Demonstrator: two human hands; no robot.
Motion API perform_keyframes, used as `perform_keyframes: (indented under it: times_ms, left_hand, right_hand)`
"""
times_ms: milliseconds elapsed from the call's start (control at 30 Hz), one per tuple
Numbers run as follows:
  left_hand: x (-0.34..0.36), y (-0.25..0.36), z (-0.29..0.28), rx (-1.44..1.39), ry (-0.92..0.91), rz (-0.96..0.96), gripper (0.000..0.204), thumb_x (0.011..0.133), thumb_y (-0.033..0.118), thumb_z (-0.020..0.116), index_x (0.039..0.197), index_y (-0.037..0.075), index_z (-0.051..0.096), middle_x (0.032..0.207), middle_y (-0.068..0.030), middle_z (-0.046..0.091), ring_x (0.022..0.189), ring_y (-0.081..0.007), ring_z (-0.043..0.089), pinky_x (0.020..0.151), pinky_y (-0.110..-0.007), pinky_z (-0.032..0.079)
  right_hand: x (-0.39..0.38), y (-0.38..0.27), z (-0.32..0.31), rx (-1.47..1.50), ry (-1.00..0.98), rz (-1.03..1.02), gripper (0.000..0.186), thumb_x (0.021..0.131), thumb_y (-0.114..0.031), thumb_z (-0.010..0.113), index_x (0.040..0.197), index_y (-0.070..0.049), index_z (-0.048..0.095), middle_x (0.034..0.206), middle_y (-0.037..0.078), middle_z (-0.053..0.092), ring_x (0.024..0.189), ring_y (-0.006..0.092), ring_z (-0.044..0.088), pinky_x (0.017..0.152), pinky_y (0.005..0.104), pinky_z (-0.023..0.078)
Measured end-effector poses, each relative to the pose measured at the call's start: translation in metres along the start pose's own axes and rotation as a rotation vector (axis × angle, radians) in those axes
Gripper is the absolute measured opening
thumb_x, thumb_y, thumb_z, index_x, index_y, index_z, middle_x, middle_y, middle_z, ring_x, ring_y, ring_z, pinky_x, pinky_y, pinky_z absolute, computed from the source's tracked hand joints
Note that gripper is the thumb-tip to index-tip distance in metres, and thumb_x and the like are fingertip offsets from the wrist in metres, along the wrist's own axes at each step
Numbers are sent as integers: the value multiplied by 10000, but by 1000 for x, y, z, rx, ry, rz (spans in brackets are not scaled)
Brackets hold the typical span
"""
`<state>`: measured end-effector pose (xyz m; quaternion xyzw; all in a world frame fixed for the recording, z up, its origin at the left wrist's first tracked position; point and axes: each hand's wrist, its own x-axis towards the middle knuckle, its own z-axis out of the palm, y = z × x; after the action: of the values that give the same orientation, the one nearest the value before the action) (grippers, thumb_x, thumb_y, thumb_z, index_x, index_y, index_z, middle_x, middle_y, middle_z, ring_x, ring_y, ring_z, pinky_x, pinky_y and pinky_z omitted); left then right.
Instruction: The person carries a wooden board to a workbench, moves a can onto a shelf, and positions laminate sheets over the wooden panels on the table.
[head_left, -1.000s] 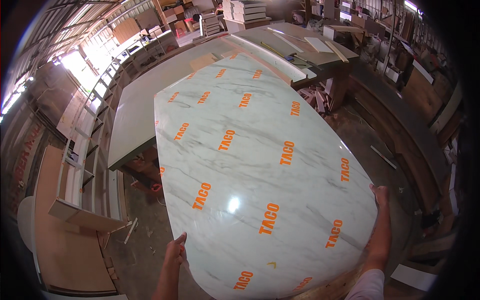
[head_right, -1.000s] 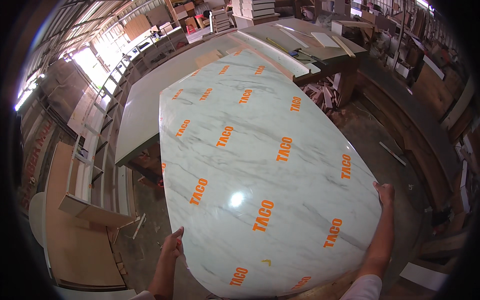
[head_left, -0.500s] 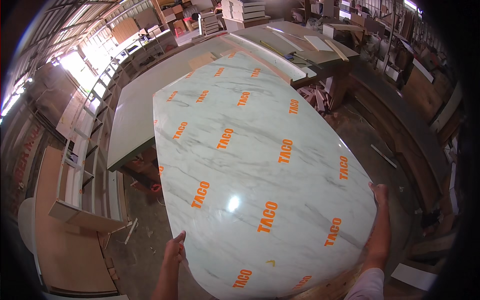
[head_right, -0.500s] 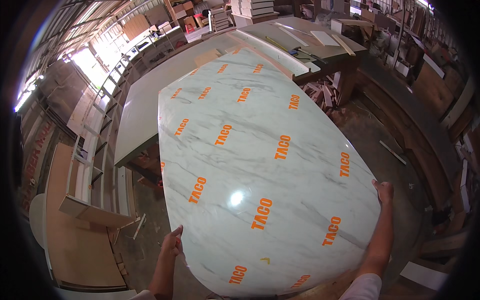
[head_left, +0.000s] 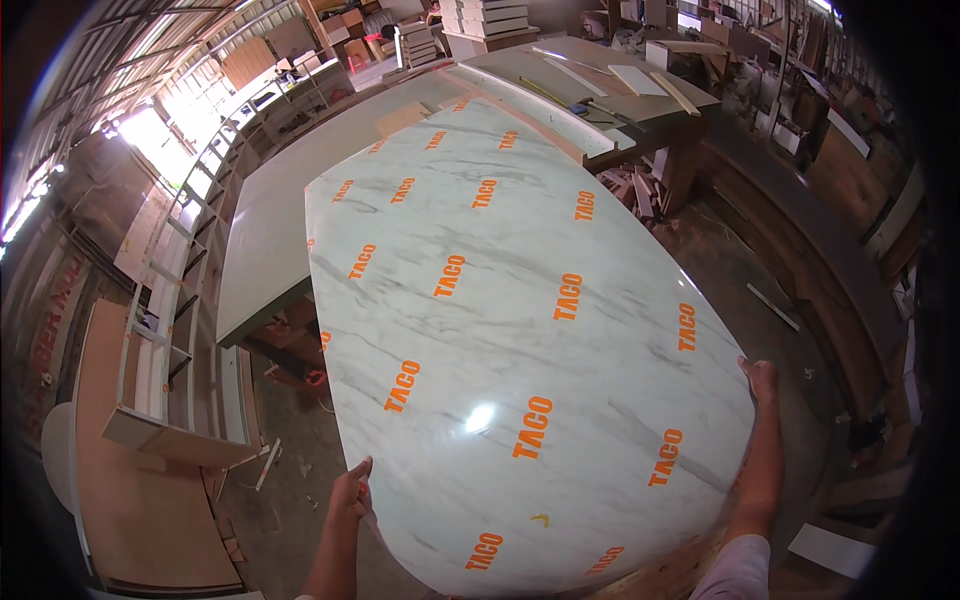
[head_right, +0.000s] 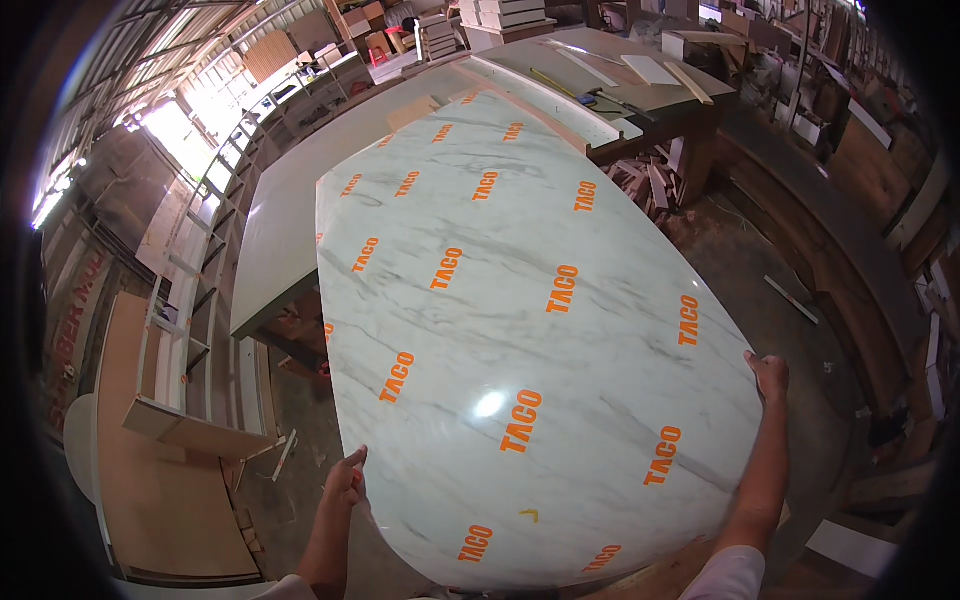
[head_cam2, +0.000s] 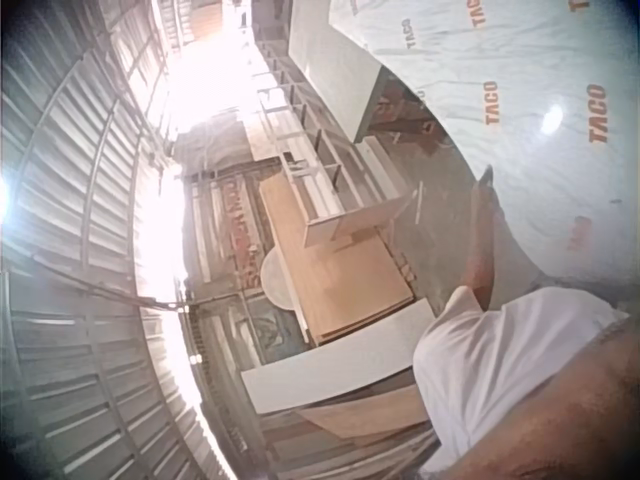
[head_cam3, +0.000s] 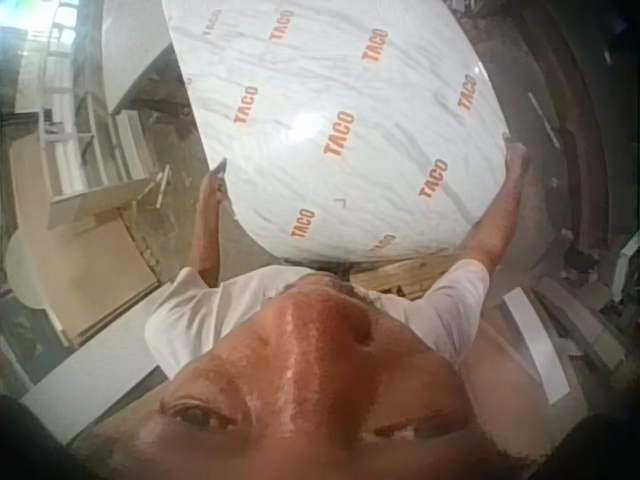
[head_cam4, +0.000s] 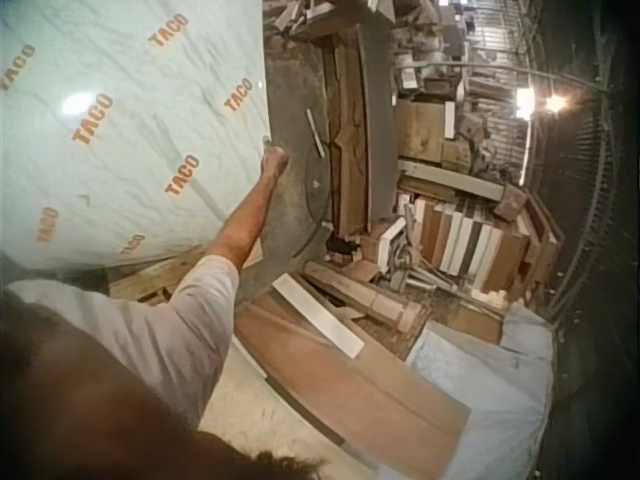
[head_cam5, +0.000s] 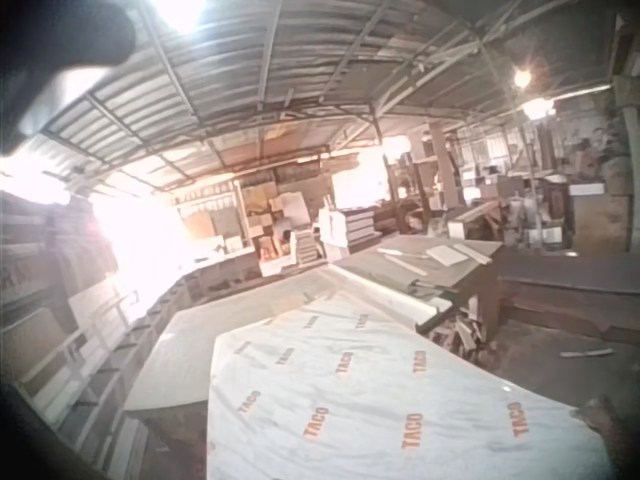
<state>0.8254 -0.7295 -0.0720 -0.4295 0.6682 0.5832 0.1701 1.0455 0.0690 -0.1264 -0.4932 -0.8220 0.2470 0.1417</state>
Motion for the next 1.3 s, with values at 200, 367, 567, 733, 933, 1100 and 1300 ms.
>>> perform_keyframes:
  times_ms: [200,367,567,733,933,1100,1300]
  left_hand:
    - [-9,9,4,-88,-80,36,428,859,227,740,1105,-102,621,1030,-131,633,881,-199,596,844,-298,474]
    - [-9,10,4,-31,-18,-14,463,834,242,764,1107,-104,619,1042,-142,617,906,-203,574,868,-299,460]
    - [36,-13,-9,-47,-63,27,478,816,255,784,1088,-105,626,1036,-135,597,852,-186,539,825,-285,450]
    - [54,-20,-12,-114,-142,16,478,835,248,767,1104,-117,615,1122,-161,597,921,-202,559,855,-288,446]
    - [36,-18,-1,-186,-225,40,486,857,225,742,1160,-118,580,1127,-157,603,881,-220,584,820,-304,476]
    - [52,-22,-3,-118,-155,142,439,871,192,717,1171,-96,578,1080,-154,623,835,-219,605,757,-309,501]
    - [58,-17,-5,-108,-146,30,282,865,199,727,999,-30,632,752,-30,548,590,-121,492,576,-269,465]
  right_hand:
    - [-4,-6,1,-14,-8,-7,548,742,-445,783,557,24,570,527,97,530,525,177,474,547,402,402]
    - [-7,-6,5,-13,16,-15,548,747,-448,778,558,21,566,524,91,520,522,171,469,543,397,399]
    - [-8,-5,5,15,17,-37,554,763,-450,764,557,19,553,520,78,486,531,139,432,530,399,380]
    - [-12,-4,6,41,19,-57,575,784,-378,771,479,-45,416,510,-29,357,531,83,341,468,363,277]
    - [-11,3,17,52,61,-41,590,759,-466,764,533,10,498,508,72,464,519,147,419,517,416,366]
    - [-17,1,20,9,33,-24,556,759,-432,775,542,8,514,523,63,486,537,140,447,525,395,391]
    - [-24,-5,20,13,49,-13,537,759,-408,783,545,9,522,531,63,494,551,130,462,529,386,401]
